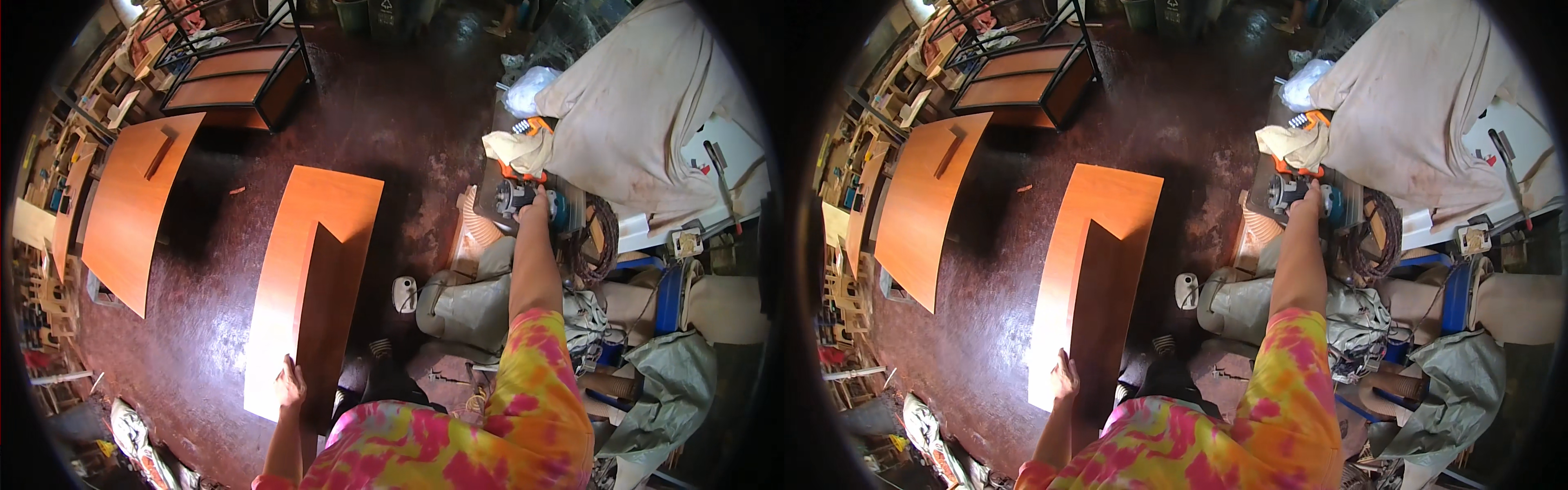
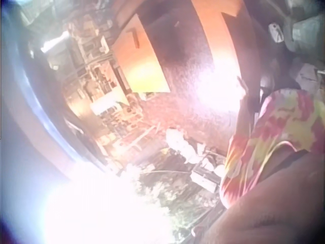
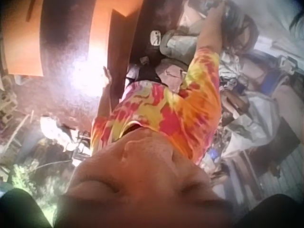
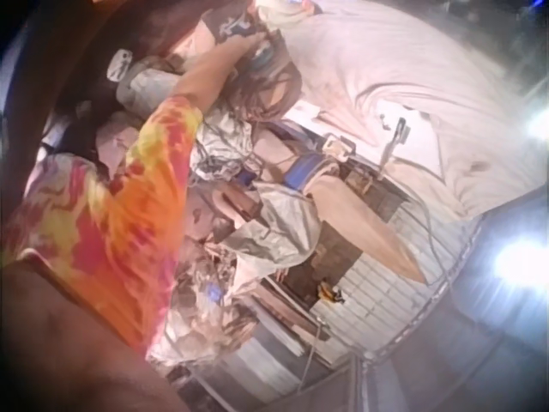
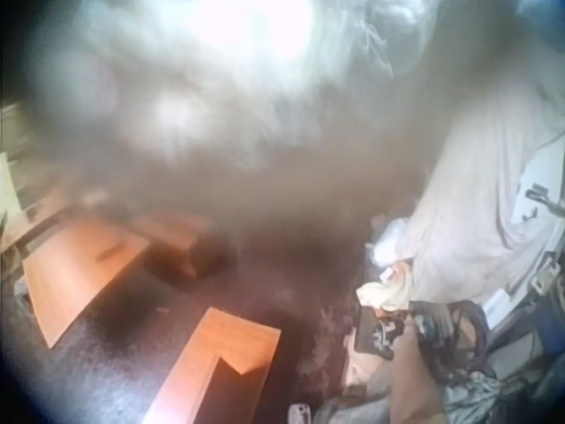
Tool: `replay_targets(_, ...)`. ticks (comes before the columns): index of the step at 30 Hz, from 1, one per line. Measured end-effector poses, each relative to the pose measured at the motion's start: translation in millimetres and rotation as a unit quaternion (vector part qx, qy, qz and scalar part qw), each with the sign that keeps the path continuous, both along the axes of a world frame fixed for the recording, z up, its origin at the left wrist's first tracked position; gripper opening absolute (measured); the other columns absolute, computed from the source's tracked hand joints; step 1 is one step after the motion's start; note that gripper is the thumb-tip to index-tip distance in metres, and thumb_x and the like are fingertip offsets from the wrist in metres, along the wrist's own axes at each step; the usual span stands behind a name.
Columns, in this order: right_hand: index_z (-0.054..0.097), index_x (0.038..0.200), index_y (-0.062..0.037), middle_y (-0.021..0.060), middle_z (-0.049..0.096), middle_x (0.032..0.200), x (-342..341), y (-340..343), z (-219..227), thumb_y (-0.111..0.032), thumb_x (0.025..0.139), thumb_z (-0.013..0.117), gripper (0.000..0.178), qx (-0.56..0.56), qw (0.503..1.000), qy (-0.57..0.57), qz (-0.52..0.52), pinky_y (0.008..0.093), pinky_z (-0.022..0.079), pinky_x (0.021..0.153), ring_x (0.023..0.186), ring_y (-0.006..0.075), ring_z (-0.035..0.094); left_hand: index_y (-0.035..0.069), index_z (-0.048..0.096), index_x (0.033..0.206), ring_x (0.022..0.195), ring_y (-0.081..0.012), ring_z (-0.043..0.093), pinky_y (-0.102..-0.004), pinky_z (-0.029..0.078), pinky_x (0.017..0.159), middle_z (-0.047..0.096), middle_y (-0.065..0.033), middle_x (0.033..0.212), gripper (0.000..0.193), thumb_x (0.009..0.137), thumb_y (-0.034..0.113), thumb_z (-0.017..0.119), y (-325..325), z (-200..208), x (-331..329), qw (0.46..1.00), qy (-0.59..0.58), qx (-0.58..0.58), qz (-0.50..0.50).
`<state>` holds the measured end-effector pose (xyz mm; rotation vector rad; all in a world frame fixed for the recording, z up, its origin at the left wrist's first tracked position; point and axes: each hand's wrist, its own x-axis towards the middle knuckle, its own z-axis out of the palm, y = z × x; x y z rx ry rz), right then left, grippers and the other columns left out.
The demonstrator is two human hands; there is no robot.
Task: The person applies glue from a container onto a cloth and wipes it along the edge of a wooden board. Then, the person uses a handheld router to trim the edge of a different wooden board on a table.
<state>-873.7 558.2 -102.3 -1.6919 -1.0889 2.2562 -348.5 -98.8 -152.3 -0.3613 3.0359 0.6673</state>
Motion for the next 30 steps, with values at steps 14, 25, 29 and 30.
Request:
replay_targets(14,0.057,0.128,-0.0068,0.007,0.048,0.111,64,-22,11,-0.063,0.079,0.083,0.079,0.084,0.996,0.023,-0.009,0.0479,0.042,0.109,0.102,0.0246,0.049,-0.009,0.05,0.141,0.092,-0.0513,0.072,-0.054,0.06,0.08,0.071,-0.0351,0.107,0.043,0.106,0.015,0.053,5,-5,4,1.0,0.006,-0.013,0.013)
replay_targets(25,0.056,0.136,-0.0061,0.0067,0.06,0.122,88,-5,-6,-0.062,0.082,0.082,0.082,0.072,0.994,0.086,0.015,0.047,0.045,0.107,0.109,0.0231,0.058,-0.008,0.052,0.141,0.089,-0.0507,0.072,-0.054,0.06,0.077,0.072,-0.0354,0.105,0.042,0.105,0.013,0.055,4,-9,4,0.999,0.042,-0.014,0.004)
replay_targets(29,0.051,0.148,-0.007,0.0094,0.055,0.139,92,-2,-10,-0.062,0.084,0.081,0.09,0.078,0.992,0.092,0.047,0.0504,0.04,0.111,0.112,0.025,0.057,-0.009,0.052,0.14,0.084,-0.0494,0.073,-0.0534,0.061,0.073,0.072,-0.0341,0.101,0.043,0.103,0.012,0.057,3,-10,4,1.0,0.007,-0.013,0.02)
replay_targets(30,0.049,0.149,-0.0063,0.0095,0.055,0.14,92,1,-10,-0.063,0.085,0.08,0.091,0.084,0.991,0.089,0.049,0.0506,0.041,0.111,0.121,0.026,0.055,-0.009,0.052,0.14,0.084,-0.0494,0.073,-0.0534,0.061,0.073,0.072,-0.0341,0.101,0.043,0.103,0.012,0.057,4,-12,4,1.0,0.006,-0.015,0.021)
